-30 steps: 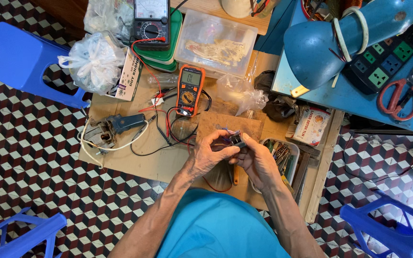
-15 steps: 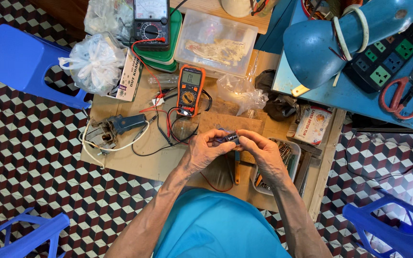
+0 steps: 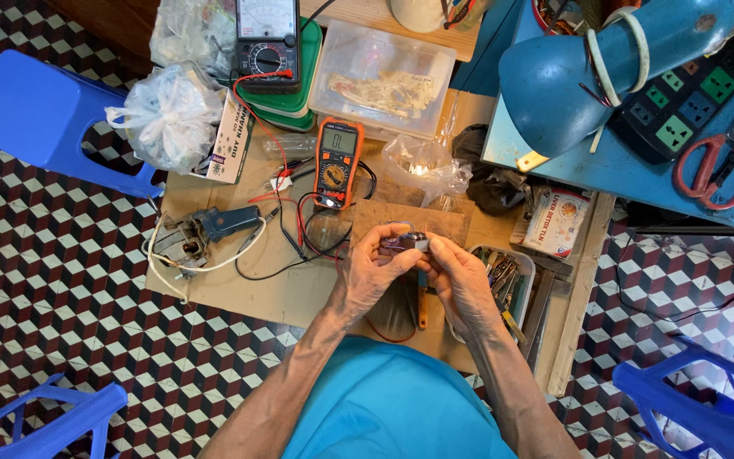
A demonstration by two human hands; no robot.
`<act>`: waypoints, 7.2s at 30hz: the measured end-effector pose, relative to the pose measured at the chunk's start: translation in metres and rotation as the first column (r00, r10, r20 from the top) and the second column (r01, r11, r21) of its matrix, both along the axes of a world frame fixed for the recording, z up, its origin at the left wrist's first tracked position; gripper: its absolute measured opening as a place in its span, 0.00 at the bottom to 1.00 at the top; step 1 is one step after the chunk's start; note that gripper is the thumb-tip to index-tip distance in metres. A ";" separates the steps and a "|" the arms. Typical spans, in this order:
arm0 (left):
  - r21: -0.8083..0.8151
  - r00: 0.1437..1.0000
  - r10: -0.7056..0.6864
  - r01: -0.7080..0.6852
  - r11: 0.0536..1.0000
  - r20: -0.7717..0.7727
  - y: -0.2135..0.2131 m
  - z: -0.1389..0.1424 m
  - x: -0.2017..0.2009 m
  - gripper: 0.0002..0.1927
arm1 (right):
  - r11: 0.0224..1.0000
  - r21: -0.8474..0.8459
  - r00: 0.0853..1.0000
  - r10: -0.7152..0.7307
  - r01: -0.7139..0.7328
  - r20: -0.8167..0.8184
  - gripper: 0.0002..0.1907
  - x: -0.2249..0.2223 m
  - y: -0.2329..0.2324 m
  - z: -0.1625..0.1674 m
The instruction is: The person works at a cluttered workbench on a small electrical component, handling its wires and using a multimeter with probes to test it. They use pliers to adjust the part, hold it under the desk lamp, and continue manipulating and testing the component throughout the episode.
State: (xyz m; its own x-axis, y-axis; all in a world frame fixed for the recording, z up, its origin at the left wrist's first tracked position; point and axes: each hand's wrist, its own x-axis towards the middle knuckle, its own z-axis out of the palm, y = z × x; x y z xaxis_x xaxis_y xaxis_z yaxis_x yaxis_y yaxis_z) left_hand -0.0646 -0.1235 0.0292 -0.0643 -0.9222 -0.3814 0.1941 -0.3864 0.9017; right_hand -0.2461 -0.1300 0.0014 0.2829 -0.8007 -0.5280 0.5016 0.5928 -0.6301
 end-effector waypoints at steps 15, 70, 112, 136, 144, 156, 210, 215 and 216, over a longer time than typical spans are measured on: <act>-0.470 0.770 0.297 0.005 0.883 0.565 0.017 0.028 -0.027 0.30 | 0.988 0.120 0.912 -0.138 0.099 0.385 0.22 0.006 0.013 0.001; 0.610 0.715 0.344 0.145 0.779 -0.609 -0.023 -0.067 0.028 0.17 | 0.923 -0.247 0.390 -0.120 -0.294 -0.913 0.21 0.041 0.088 0.057; 0.427 0.790 0.160 0.139 0.893 -0.592 0.001 -0.072 0.019 0.15 | 0.898 0.065 -0.063 0.042 -0.436 -0.997 0.24 0.055 0.068 0.037; 0.480 0.696 0.305 0.065 0.875 -0.650 0.016 -0.082 0.004 0.25 | 0.957 0.221 0.944 -0.112 0.186 -0.311 0.27 0.049 0.083 0.018; 0.446 0.719 0.263 0.073 0.892 -0.643 0.011 -0.077 0.003 0.25 | 0.969 0.175 0.914 -0.092 0.174 -0.395 0.28 0.052 0.084 0.015; 0.397 0.778 0.237 0.016 0.918 -0.581 0.008 -0.073 0.010 0.21 | 0.947 0.312 0.961 0.008 0.082 -0.277 0.26 0.032 0.079 0.016; 0.399 0.941 0.086 0.055 0.915 -0.326 0.001 -0.086 0.012 0.23 | 0.993 0.084 0.937 -0.053 0.087 -0.346 0.24 0.034 0.055 -0.009; 0.395 0.934 0.086 0.061 0.917 -0.346 0.000 -0.087 0.012 0.23 | 0.995 0.073 0.928 -0.035 0.067 -0.371 0.24 0.033 0.053 -0.008; 0.397 0.934 0.087 0.062 0.916 -0.346 0.000 -0.088 0.012 0.23 | 0.995 0.078 0.926 -0.035 0.069 -0.375 0.24 0.033 0.052 -0.008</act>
State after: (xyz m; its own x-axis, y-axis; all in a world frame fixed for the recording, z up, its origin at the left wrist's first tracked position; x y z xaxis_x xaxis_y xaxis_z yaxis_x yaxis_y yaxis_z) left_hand -0.0526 -0.1236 -0.0590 -0.2511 -0.7007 -0.6678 0.4747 -0.6904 0.5459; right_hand -0.2130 -0.0776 -0.0062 0.0111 -0.7545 -0.6562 0.2727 0.6336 -0.7240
